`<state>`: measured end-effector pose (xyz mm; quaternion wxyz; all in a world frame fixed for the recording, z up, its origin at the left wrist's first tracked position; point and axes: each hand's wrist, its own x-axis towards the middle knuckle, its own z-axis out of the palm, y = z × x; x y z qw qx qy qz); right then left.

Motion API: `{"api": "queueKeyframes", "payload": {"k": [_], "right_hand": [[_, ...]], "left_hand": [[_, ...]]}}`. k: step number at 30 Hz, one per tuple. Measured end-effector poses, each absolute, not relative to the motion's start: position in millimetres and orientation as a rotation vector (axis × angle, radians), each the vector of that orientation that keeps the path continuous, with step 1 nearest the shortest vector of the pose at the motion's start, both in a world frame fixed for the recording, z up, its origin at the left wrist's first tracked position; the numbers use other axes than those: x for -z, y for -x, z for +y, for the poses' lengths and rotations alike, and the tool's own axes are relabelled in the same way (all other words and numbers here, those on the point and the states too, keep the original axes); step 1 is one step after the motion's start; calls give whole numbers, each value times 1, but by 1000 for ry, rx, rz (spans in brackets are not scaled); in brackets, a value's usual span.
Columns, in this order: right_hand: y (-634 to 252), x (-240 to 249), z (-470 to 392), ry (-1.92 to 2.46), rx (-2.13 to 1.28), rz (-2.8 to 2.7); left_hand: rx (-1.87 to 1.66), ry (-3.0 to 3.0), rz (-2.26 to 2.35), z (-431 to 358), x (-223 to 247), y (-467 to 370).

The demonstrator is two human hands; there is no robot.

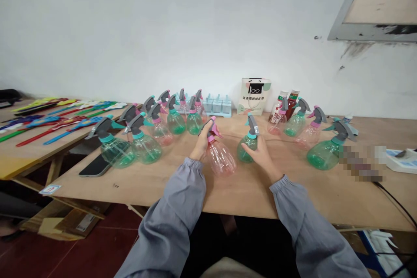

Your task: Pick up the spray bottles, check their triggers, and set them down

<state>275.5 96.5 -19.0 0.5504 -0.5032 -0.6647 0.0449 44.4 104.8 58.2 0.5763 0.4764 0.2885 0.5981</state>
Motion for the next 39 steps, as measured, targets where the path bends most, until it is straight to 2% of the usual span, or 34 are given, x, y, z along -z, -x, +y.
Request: {"api": "queueKeyframes", "payload": {"k": [3, 9, 17, 27, 36, 39], "right_hand": [[-275, 19, 97, 1191, -109, -1574], [-274, 21, 99, 1191, -111, -1562], [-276, 24, 102, 1175, -85, -1577], [-277, 26, 104, 1187, -55, -1578], [-278, 26, 107, 1171, -56, -1570], [-277, 27, 107, 1167, -72, -1574]], "left_hand": [[-1451, -1124, 605, 106, -57, -42], [-1339, -1172, 604, 109, -53, -43], [-1455, -1291, 550, 101, -59, -44], [-1784, -1455, 1170, 127, -66, 37], [-1896, -1579, 1316, 154, -46, 70], [-1802, -1687, 1472, 145, -33, 76]]}}
